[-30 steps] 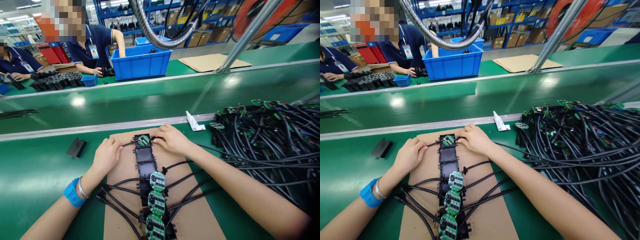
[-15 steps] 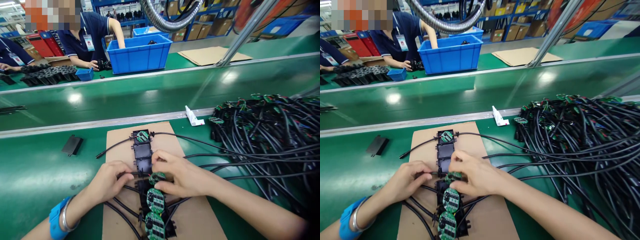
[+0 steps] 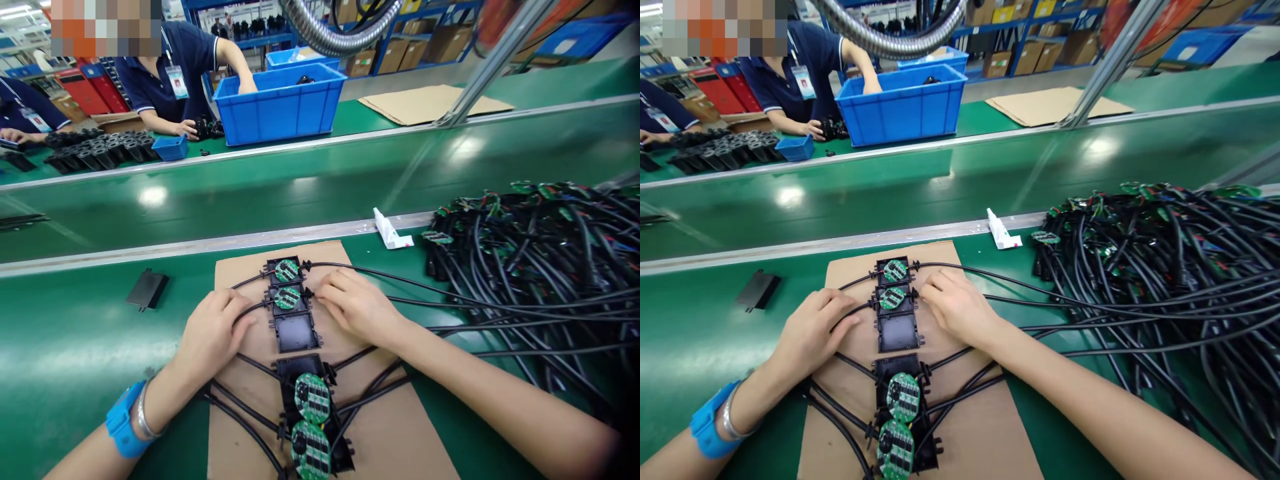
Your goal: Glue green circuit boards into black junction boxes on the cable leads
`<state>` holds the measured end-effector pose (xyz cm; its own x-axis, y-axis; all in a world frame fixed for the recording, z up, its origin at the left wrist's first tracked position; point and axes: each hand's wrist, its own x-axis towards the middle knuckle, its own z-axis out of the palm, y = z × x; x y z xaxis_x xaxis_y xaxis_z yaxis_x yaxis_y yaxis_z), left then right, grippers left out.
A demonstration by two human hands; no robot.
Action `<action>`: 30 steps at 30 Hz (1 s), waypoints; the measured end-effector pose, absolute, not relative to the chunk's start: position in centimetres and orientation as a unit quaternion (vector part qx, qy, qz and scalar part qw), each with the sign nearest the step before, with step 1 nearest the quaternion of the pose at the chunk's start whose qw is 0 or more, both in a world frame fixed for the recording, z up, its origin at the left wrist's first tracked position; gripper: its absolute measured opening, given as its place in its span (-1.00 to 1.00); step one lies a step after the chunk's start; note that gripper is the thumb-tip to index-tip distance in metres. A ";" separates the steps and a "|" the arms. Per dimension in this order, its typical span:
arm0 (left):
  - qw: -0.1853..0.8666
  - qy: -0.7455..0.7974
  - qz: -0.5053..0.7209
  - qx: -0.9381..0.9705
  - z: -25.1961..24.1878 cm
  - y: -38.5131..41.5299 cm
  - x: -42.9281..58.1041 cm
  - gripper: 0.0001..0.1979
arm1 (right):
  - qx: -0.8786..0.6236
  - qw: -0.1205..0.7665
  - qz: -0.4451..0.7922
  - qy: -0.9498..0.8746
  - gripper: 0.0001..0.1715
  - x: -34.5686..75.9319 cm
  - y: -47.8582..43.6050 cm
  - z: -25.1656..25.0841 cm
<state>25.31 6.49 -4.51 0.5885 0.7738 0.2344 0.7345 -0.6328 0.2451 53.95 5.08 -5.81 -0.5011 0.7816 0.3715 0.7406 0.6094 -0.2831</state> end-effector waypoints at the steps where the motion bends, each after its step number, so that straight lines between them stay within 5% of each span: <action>1: 0.102 0.385 0.170 0.901 -4.0 6.1 25.2 -0.84 | -0.439 0.235 0.067 -0.865 -0.78 53.7 4.2 -5.1; 5: 0.288 0.264 0.120 0.912 -3.0 4.4 25.0 -0.85 | -0.408 0.184 0.232 -0.864 -0.80 52.1 -0.1 -2.5; 13: 0.326 0.236 0.123 0.907 -4.8 3.3 24.8 -0.87 | -0.359 0.228 0.220 -0.878 -0.88 50.5 -3.2 -3.3; 16: 0.300 0.276 0.180 0.895 -4.5 3.3 24.6 -0.90 | -0.368 0.221 0.222 -0.876 -0.96 51.2 -2.4 -3.0; 20: 0.217 0.340 0.244 0.882 -4.1 3.5 24.6 -0.89 | -0.445 0.220 0.265 -0.827 -0.70 53.0 0.1 -2.7; 30: 0.047 0.395 0.159 0.904 -5.3 3.6 25.0 -0.82 | -0.451 0.215 0.130 -0.856 -0.75 53.7 2.0 -6.8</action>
<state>24.97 3.62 -5.32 0.6374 0.7285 0.2511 0.6987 -0.6838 0.2103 53.69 2.05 -6.78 -0.4999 0.8288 0.2514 0.7169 0.5589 -0.4169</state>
